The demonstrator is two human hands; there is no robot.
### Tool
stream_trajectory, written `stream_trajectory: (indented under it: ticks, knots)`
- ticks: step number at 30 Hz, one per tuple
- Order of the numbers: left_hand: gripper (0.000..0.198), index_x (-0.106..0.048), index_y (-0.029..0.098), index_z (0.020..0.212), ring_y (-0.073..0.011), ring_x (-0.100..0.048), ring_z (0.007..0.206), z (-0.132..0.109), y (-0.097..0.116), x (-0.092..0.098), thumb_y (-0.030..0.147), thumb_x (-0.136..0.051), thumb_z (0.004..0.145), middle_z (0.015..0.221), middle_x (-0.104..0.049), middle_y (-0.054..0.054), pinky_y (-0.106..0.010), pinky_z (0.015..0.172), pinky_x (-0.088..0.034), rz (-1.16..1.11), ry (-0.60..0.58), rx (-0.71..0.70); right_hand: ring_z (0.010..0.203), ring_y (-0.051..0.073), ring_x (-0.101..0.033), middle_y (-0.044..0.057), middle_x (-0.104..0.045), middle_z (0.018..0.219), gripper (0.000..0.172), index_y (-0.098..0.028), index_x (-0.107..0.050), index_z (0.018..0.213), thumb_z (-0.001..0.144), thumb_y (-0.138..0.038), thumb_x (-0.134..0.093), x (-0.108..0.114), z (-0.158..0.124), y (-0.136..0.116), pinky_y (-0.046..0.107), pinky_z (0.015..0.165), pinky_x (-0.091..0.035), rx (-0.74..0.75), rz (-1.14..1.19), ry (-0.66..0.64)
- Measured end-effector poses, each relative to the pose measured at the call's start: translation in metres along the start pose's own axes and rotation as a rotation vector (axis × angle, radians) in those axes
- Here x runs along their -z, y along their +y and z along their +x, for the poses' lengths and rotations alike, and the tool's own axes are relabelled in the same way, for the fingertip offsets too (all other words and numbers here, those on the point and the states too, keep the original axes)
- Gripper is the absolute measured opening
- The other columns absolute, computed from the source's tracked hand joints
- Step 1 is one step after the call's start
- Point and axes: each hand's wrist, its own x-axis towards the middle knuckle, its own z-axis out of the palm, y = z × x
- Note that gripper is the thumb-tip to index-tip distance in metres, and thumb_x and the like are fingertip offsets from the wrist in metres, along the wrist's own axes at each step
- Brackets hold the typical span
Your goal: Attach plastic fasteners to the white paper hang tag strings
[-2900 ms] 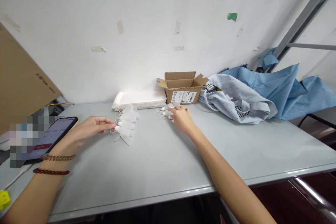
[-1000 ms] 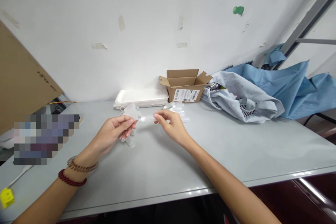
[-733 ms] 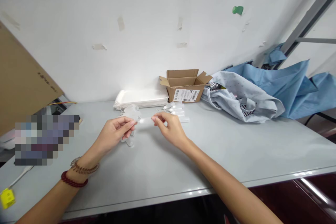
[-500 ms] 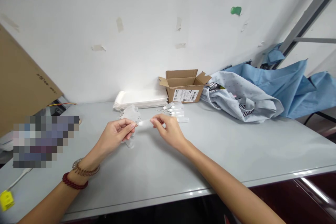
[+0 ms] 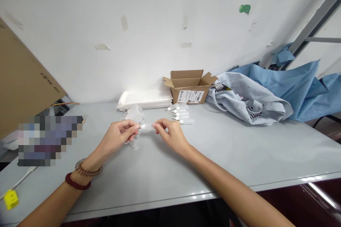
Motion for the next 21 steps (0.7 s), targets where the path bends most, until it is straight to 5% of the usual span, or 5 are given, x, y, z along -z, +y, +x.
stream_trajectory:
  ticks: [12, 21]
  knots:
    - [0.035, -0.066, 0.013, 0.074, -0.0095, -0.047, 0.047, 0.002, 0.004, 0.015, 0.046, -0.056, 0.082, 0.061, -0.059, -0.002, -0.023, 0.044, -0.037, -0.114, -0.051, 0.032, 0.067, 0.016, -0.058, 0.003, -0.066, 0.068, 0.030, -0.018, -0.066, 0.077, 0.088, -0.041, -0.050, 0.000, 0.003, -0.003, 0.024, 0.051, -0.038, -0.076, 0.097, 0.014]
    - [0.029, -0.062, 0.015, 0.068, -0.0081, -0.040, 0.045, 0.000, 0.006, 0.009, 0.041, -0.061, 0.078, 0.051, -0.051, 0.002, -0.022, 0.045, -0.033, -0.027, -0.037, 0.030, 0.064, 0.015, -0.056, 0.002, -0.065, 0.066, 0.026, -0.018, -0.066, 0.078, 0.089, -0.036, -0.049, -0.002, 0.002, 0.001, 0.025, 0.055, -0.038, -0.044, 0.062, -0.007]
